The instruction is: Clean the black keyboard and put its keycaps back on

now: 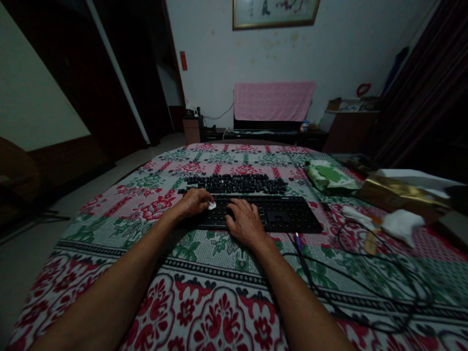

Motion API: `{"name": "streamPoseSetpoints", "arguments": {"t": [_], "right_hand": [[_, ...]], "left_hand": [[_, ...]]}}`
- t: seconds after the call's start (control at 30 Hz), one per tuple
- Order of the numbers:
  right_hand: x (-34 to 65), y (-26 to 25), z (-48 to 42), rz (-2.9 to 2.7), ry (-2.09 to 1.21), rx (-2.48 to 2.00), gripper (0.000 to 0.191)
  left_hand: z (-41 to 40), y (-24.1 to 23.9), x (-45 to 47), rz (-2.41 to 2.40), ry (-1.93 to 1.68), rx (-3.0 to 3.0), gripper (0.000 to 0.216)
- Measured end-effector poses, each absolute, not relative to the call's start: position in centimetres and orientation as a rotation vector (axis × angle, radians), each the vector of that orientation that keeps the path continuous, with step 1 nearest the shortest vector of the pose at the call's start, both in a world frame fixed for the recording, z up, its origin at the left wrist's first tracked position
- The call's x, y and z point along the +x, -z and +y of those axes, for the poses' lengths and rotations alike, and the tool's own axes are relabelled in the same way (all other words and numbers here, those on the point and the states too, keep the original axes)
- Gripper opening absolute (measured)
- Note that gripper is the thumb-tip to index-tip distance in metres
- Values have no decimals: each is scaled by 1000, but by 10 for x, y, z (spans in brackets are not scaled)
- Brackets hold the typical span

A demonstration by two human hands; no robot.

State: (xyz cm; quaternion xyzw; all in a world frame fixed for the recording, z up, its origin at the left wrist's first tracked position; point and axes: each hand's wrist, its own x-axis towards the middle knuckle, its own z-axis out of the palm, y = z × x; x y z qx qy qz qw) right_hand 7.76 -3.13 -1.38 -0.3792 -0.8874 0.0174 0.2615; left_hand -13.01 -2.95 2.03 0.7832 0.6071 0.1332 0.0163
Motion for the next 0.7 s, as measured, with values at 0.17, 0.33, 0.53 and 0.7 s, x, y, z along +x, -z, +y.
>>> {"name": "streamPoseSetpoints", "arguments": {"t": [0.17, 0.33, 0.53, 0.7], "right_hand": [[77, 14, -31, -2402, -51, -1022, 29], [78, 14, -31, -2402, -47, -1020, 30], [78, 14, -31, -2397, -44, -1029, 30], [78, 14, -31, -2402, -42, -1020, 29]], "left_hand": [[-30, -20, -132, 1907, -455, 2422, 28], [-30, -18, -124, 1798, -440, 2542, 30], [-32, -22, -129, 1819, -395, 2505, 29], [-34, -27, -125, 1751, -378, 2511, 29]]}}
